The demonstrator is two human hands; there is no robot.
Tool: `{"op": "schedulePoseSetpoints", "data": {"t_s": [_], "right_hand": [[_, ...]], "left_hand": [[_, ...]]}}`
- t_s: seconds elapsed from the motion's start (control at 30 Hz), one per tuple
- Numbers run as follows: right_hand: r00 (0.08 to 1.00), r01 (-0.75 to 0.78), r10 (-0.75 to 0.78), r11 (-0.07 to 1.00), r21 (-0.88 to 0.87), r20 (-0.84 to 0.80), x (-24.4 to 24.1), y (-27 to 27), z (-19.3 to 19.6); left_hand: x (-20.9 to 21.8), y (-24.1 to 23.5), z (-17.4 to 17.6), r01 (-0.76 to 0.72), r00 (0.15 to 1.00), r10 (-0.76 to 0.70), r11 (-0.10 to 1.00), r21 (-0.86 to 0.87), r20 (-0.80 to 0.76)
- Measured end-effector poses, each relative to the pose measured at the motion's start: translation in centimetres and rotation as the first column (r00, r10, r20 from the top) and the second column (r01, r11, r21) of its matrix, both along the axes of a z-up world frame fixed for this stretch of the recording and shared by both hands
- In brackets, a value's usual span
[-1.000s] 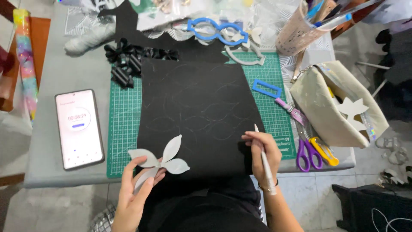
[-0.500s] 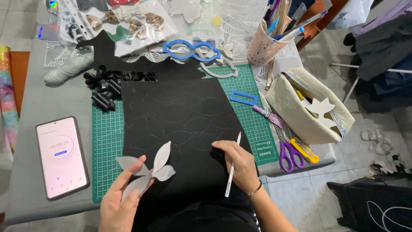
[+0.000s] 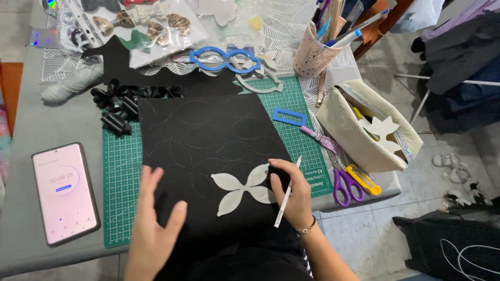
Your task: Tracing a flower-shaped template onto black material using a white marking pen
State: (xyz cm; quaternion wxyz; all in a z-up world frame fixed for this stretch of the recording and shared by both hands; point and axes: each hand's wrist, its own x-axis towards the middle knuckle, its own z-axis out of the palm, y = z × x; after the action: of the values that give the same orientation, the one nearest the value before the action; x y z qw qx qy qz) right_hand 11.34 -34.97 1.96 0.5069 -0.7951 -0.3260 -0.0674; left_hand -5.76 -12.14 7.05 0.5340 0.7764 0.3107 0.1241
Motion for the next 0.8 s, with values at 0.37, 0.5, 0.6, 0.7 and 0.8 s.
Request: {"op": "schedulePoseSetpoints", "data": {"t_s": [0.37,0.5,0.6,0.7,0.8], "right_hand": [[0.994,-0.104,0.091,0.93,-0.353,-0.053,1.9,0.0,1.7],[0.968,-0.187,0.241,0.876,-0.444,0.068,1.9,0.0,1.4],[0.966,-0.162,0.228,0.903,-0.398,0.123,1.7,0.1,0.3],[0.964,-0.144,0.217,0.909,-0.391,0.151,1.6,0.1,-0.1],[0.963,-0.139,0.217,0.909,-0.394,0.161,1.6,0.1,0.0]], "left_hand": [[6.1,8.1,0.7,-0.156,0.987,0.144,0.963,-0.219,-0.07],[7.4,9.7,-0.8,-0.173,0.985,0.171,0.972,-0.162,-0.027],[7.9,10.3,-1.3,-0.181,0.983,0.175,0.96,-0.214,-0.049],[9.1,9.2,3.2,-0.187,0.957,0.11,0.942,-0.278,-0.269],[10.4,9.5,2.0,-0.01,0.899,0.024,0.999,0.032,-0.437]]}}
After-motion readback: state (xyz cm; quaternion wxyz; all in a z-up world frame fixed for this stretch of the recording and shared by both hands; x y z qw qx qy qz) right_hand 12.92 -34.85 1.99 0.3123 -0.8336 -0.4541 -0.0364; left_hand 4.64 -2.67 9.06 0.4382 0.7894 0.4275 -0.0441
